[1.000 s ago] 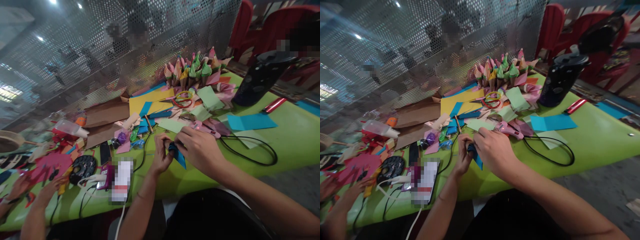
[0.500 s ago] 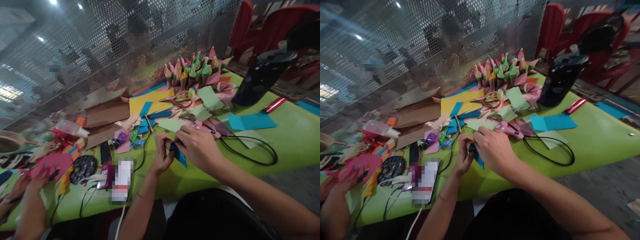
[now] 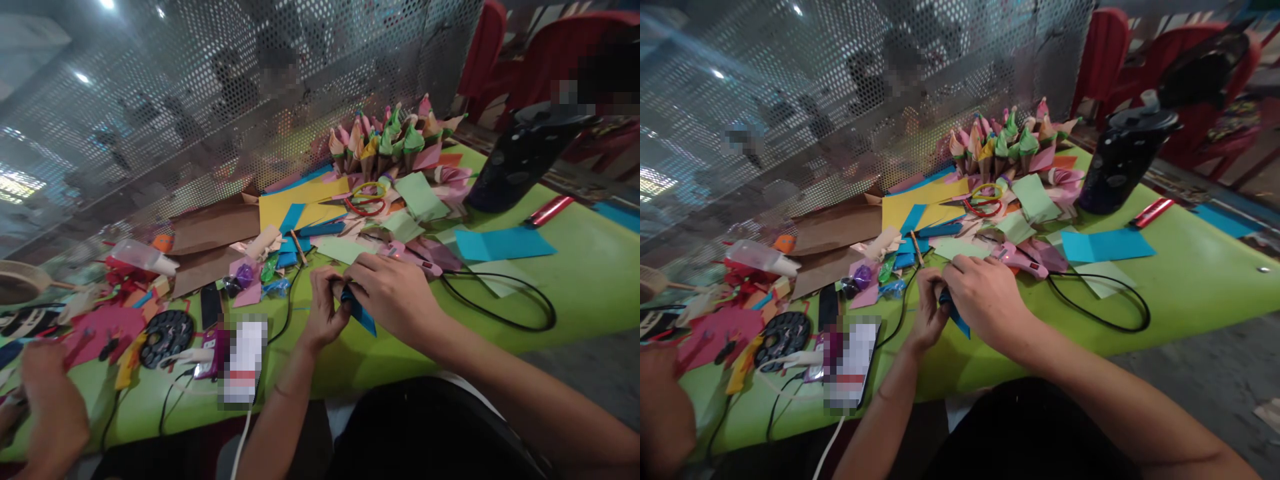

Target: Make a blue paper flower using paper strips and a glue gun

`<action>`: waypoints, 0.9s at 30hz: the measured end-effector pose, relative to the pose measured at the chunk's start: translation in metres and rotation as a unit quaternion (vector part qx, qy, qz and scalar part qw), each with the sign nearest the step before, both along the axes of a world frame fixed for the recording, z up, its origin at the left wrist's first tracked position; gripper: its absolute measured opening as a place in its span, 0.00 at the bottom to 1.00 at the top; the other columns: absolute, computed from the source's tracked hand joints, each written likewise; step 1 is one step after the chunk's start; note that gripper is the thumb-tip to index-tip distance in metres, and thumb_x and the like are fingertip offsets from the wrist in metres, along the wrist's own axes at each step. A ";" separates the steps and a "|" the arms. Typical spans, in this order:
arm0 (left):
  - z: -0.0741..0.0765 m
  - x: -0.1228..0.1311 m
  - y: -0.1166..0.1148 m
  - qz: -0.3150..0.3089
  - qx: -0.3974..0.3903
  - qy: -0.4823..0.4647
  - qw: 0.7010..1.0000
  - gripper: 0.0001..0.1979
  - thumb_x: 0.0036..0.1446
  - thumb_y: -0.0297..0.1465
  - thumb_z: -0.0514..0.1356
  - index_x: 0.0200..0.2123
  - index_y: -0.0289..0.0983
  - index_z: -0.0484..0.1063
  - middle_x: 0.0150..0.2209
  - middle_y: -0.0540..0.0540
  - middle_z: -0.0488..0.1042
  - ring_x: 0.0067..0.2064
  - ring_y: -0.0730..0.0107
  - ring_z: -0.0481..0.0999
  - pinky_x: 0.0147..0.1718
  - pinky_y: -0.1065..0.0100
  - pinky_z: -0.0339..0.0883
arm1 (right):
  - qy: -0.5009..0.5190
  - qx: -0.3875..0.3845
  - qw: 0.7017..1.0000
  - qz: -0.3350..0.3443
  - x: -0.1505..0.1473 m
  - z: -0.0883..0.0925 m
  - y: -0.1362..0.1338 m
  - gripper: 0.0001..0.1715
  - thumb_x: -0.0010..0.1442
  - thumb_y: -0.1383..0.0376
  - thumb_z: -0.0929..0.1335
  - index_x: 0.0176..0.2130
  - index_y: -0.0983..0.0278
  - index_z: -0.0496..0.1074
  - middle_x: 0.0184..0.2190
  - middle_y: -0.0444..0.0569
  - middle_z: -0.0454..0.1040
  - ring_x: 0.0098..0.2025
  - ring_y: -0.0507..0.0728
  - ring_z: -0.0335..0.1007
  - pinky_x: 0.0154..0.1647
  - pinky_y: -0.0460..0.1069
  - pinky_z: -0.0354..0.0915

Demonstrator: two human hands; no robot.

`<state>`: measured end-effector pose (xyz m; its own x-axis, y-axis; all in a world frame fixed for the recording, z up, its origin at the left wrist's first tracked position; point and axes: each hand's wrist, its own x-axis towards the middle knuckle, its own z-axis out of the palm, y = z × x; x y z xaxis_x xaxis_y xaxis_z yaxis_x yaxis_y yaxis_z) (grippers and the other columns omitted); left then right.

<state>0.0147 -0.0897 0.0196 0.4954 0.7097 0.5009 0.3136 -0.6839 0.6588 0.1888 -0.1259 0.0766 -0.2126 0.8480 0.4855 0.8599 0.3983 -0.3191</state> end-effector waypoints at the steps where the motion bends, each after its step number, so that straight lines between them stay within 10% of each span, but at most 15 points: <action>1: 0.000 0.000 0.000 -0.001 0.000 -0.002 1.000 0.20 0.68 0.51 0.49 0.49 0.41 0.60 0.45 0.43 0.63 0.48 0.57 0.65 0.49 0.55 0.63 | 0.001 0.004 1.000 0.001 0.000 0.000 0.000 0.13 0.64 0.73 0.65 0.33 0.64 0.77 0.29 0.49 0.76 0.31 0.55 0.68 0.31 0.51 0.51; 27: -0.003 0.001 -0.001 -0.007 -0.038 0.016 0.999 0.22 0.68 0.50 0.49 0.54 0.40 0.60 0.50 0.40 0.64 0.52 0.54 0.65 0.51 0.53 0.63 | 0.024 0.051 0.994 0.091 -0.001 -0.009 0.009 0.13 0.61 0.77 0.64 0.37 0.64 0.75 0.28 0.48 0.76 0.35 0.58 0.64 0.36 0.51 0.51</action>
<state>0.0161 -0.0910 0.0165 0.5207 0.7376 0.4300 0.3258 -0.6372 0.6985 0.1883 -0.1165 0.0678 -0.3317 0.7441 0.5800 0.7554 0.5777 -0.3092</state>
